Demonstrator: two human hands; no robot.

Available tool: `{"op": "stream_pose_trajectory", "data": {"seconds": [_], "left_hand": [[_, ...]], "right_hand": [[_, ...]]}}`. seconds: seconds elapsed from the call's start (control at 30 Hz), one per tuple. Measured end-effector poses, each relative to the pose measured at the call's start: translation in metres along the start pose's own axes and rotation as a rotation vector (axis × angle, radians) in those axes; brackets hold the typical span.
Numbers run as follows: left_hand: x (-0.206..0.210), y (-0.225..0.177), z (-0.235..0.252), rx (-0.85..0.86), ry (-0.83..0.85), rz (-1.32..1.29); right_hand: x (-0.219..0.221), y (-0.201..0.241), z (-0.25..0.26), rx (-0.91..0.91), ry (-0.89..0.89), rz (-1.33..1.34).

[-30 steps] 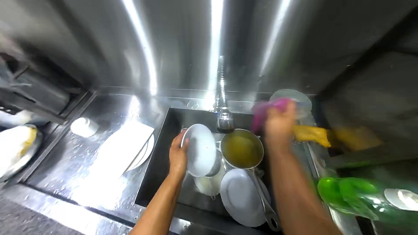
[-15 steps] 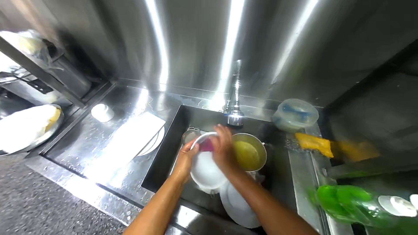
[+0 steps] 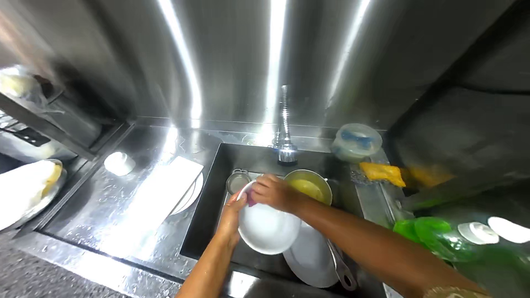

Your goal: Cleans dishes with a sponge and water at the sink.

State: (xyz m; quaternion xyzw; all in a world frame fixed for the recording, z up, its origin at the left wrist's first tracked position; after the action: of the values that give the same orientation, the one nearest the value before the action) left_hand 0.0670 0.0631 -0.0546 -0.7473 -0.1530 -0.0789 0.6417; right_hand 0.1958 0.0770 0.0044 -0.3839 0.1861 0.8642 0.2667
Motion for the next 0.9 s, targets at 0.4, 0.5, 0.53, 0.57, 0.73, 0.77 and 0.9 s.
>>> {"op": "stream_pose_trajectory", "data": {"seconds": [0.4,0.5,0.53,0.57,0.73,0.77,0.9], "left_hand": [[-0.001,-0.005,0.005,0.141,-0.002,-0.079],[-0.002,-0.014,0.001,0.202,-0.077,-0.034],[-0.003,-0.017,0.000,0.209,-0.122,-0.036],[-0.005,-0.019,0.000,0.217,-0.152,-0.048],[-0.022,-0.039,0.006,0.423,-0.090,0.138],[-0.026,-0.042,0.007,0.464,-0.078,0.286],[-0.050,-0.005,0.002,-0.037,-0.169,0.391]], "right_hand": [[0.047,0.028,0.008,0.951,-0.183,0.222],[0.039,-0.014,0.007,0.890,-0.233,-0.076],[0.036,-0.025,-0.001,0.960,-0.210,-0.087],[0.034,-0.032,-0.012,1.084,-0.162,-0.038],[0.059,-0.025,-0.088,1.828,-0.004,0.767],[0.065,-0.018,-0.099,1.889,-0.096,0.878],[0.057,-0.011,-0.105,1.847,-0.384,0.895]]}}
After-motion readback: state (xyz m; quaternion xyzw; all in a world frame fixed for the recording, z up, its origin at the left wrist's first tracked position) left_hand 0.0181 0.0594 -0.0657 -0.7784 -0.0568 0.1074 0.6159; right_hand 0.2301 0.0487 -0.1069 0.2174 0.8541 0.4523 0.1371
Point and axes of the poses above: each hand's wrist, its own z-axis towards the middle knuckle, its own x-axis out of the palm, y = z × x, the point moved 8 cm from there along z, towards the middle knuckle, and after that the axes turned 14 degrees about x, right-handed, at the moved point
